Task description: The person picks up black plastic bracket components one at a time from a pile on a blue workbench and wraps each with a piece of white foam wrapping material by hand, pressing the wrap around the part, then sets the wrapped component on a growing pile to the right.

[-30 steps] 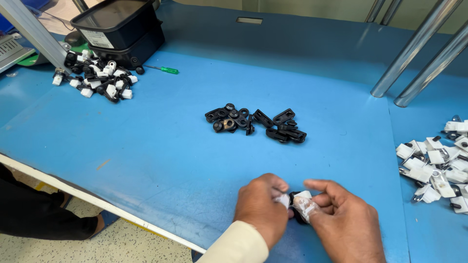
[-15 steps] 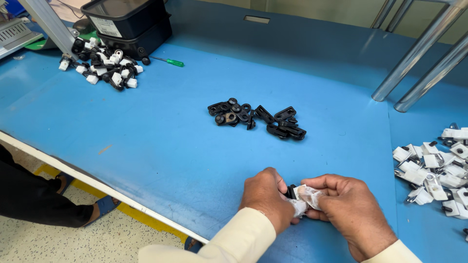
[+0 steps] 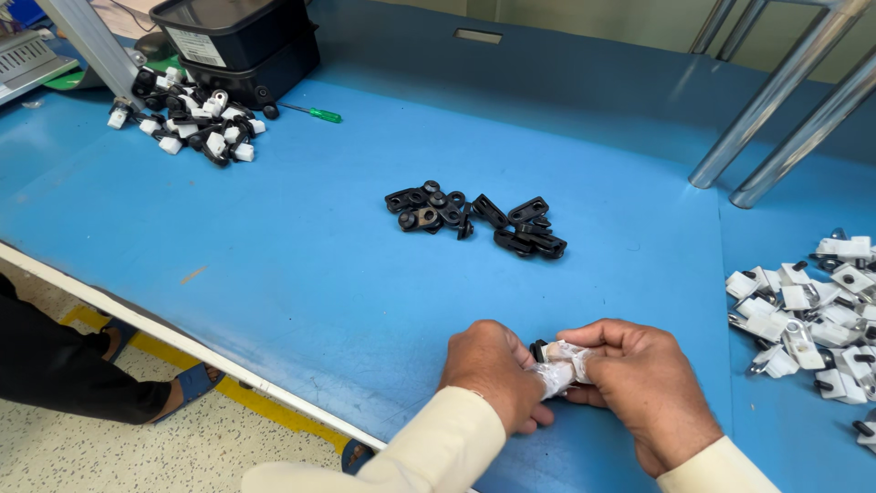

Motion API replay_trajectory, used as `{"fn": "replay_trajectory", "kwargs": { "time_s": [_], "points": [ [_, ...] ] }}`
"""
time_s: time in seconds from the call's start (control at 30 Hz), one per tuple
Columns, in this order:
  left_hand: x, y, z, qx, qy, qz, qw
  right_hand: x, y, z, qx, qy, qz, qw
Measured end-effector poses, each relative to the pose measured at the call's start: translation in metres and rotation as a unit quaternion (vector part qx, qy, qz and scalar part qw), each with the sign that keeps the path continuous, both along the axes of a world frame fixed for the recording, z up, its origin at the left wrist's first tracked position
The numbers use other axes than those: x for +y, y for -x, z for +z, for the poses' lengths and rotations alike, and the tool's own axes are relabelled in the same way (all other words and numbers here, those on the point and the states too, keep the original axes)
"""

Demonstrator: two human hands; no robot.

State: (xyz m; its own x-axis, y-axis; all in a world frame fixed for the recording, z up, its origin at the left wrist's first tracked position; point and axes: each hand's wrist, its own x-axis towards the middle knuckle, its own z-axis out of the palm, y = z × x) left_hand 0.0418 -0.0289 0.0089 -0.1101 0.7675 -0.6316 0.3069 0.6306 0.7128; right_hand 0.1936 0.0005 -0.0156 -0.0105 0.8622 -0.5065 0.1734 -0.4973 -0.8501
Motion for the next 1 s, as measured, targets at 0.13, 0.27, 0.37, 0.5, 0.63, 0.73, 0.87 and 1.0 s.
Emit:
{"fn": "replay_trajectory", "kwargs": {
  "time_s": [0.13, 0.27, 0.37, 0.5, 0.63, 0.73, 0.87, 1.0],
  "points": [
    [0.005, 0.010, -0.015, -0.092, -0.030, 0.014, 0.995, 0.003, -0.001, 0.002, -0.013, 0.020, -0.004, 1.000],
    [0.005, 0.012, -0.024, -0.128, -0.042, 0.025, 0.991, 0.006, -0.001, -0.001, -0.007, 0.013, 0.002, 1.000],
    [0.002, 0.005, -0.020, -0.095, -0.046, 0.063, 0.992, 0.005, 0.000, -0.004, -0.005, -0.004, -0.002, 1.000],
    [-0.009, -0.004, -0.005, 0.031, -0.085, 0.031, 0.995, 0.000, 0.003, -0.009, -0.005, -0.033, 0.000, 0.999],
    [-0.017, -0.010, 0.008, 0.197, -0.157, -0.029, 0.967, -0.005, 0.004, -0.010, -0.032, -0.073, 0.016, 0.997],
    [-0.020, -0.014, 0.012, 0.228, -0.151, -0.090, 0.958, -0.005, 0.005, -0.009, -0.003, -0.063, -0.002, 0.998],
    [-0.020, -0.015, 0.011, 0.224, -0.150, -0.108, 0.957, -0.002, 0.004, -0.007, 0.004, -0.028, -0.011, 1.000],
    [-0.020, -0.007, 0.010, 0.131, -0.111, -0.042, 0.984, -0.005, 0.004, -0.008, 0.019, -0.027, -0.020, 0.999]
  ]
}}
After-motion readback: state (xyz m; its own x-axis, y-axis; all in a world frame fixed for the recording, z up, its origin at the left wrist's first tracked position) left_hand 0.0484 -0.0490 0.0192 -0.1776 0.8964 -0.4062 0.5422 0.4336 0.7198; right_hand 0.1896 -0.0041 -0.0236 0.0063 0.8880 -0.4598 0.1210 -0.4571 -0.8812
